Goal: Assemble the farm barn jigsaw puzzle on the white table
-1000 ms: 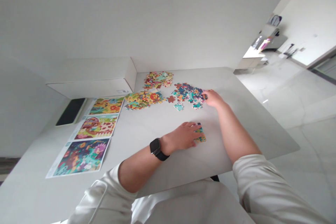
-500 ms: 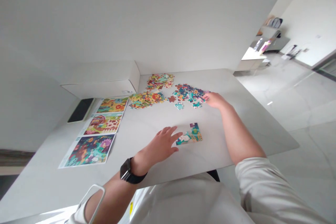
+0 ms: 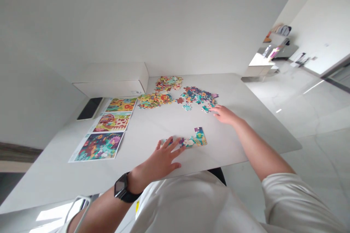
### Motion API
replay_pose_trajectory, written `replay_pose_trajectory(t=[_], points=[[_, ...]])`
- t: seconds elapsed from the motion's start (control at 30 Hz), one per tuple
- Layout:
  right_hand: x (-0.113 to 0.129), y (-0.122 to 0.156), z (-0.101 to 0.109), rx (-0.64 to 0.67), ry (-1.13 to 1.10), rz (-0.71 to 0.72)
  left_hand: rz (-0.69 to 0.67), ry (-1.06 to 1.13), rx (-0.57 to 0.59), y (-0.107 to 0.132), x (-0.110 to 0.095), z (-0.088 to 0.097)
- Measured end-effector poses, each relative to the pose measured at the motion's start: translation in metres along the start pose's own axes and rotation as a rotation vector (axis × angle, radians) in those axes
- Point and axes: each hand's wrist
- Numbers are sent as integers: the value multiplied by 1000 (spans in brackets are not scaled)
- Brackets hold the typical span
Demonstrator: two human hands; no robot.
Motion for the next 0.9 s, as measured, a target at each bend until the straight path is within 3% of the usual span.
replay_pose_trajectory(t=[0.17, 0.27, 0.4, 0.63, 0.9], points=[[-16, 15, -3, -93, 38, -154, 27, -48, 25, 14, 4, -7], [-20, 17, -7, -115, 54, -127, 25, -113, -6, 20, 6, -11], [-17, 18, -7, -70, 71, -118, 31, -176, -87, 23, 5, -13], [-9, 12, 6, -92, 53, -379, 39, -152, -177, 23, 14, -8], [-6, -5, 4, -24, 81, -420, 4, -61, -236, 29, 32, -19]])
Point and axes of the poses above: each hand's wrist, its own y-axis away from the middle knuckle, its own z-axis out of the back of the hand, x = y × z, and after that the axes turned 5 degrees about y, right-handed
